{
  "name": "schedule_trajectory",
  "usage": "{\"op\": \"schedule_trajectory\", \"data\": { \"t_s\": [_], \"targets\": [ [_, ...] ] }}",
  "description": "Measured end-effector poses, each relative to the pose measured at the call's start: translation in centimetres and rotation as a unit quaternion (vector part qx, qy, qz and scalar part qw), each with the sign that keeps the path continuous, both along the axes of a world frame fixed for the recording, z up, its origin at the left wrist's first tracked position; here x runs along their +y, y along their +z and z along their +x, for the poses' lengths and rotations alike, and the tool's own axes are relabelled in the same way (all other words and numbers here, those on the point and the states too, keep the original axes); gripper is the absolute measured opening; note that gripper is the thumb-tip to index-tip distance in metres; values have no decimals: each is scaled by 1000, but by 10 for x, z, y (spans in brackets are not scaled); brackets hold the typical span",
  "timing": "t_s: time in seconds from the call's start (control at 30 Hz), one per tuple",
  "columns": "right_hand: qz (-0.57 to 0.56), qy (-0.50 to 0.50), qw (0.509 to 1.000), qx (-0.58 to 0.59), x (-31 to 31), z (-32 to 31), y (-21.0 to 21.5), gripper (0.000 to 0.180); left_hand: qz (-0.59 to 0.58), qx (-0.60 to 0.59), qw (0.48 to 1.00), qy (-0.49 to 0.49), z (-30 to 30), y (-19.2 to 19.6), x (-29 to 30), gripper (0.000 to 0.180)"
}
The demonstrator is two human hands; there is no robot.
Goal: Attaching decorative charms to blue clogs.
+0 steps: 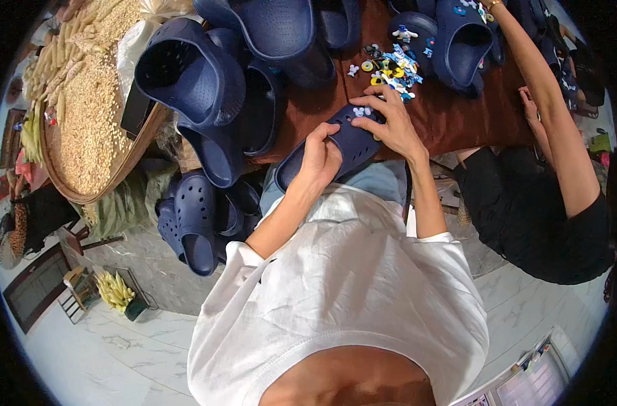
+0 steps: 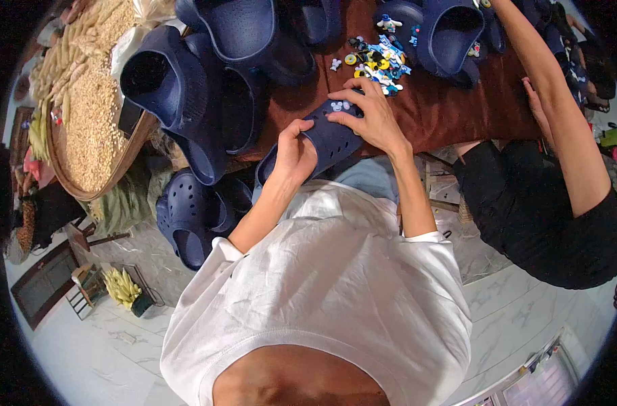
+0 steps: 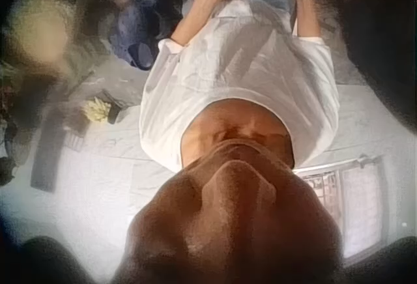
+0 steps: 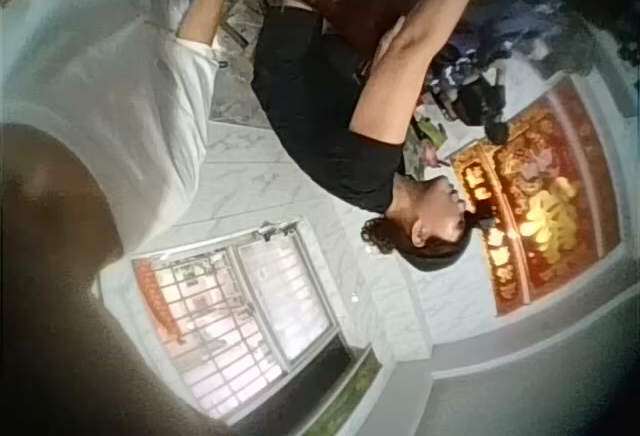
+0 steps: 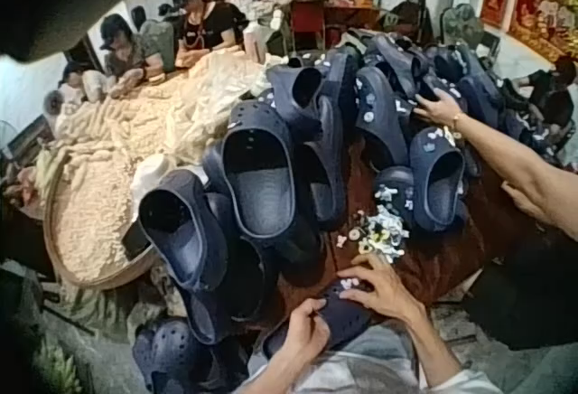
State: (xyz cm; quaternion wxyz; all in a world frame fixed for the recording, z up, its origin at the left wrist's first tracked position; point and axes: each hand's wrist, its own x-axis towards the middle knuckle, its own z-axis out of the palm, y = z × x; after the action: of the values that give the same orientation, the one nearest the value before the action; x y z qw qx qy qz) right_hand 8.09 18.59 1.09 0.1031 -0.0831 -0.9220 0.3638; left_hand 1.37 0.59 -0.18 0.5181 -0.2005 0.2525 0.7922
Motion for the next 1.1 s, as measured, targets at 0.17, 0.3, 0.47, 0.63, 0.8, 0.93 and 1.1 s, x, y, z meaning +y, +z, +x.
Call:
{"op": "schedule_trajectory", "data": {
  "t_s": [0.17, 0.3, 0.47, 0.63, 0.8, 0.93, 1.1],
  "targets": [
    [33, -11, 999, 32, -4, -3, 0, 30, -25, 20, 999, 9, 1, 4, 3, 44],
    [101, -26, 990, 95, -12, -10, -11, 20, -22, 30, 999, 15, 2, 0, 3, 43],
    [149, -45, 978, 136, -21, -17, -11, 13, -26, 23, 999, 26, 1, 0, 4, 40],
    [138, -52, 979, 143, -16, -23, -10, 14, -20, 9, 1000, 20, 0, 2, 4, 40],
    [85, -116, 982, 121, -1, -32, -11, 18, 8, 29, 999, 28, 5, -9, 3, 45],
    [-18, -158, 982, 107, 18, -30, -14, 19, 15, 6, 1000, 17, 2, -11, 5, 47],
    [106, -187, 972, 96, 38, -26, -14, 18, 16, -1, 1000, 7, 3, -5, 7, 48]
  ]
}}
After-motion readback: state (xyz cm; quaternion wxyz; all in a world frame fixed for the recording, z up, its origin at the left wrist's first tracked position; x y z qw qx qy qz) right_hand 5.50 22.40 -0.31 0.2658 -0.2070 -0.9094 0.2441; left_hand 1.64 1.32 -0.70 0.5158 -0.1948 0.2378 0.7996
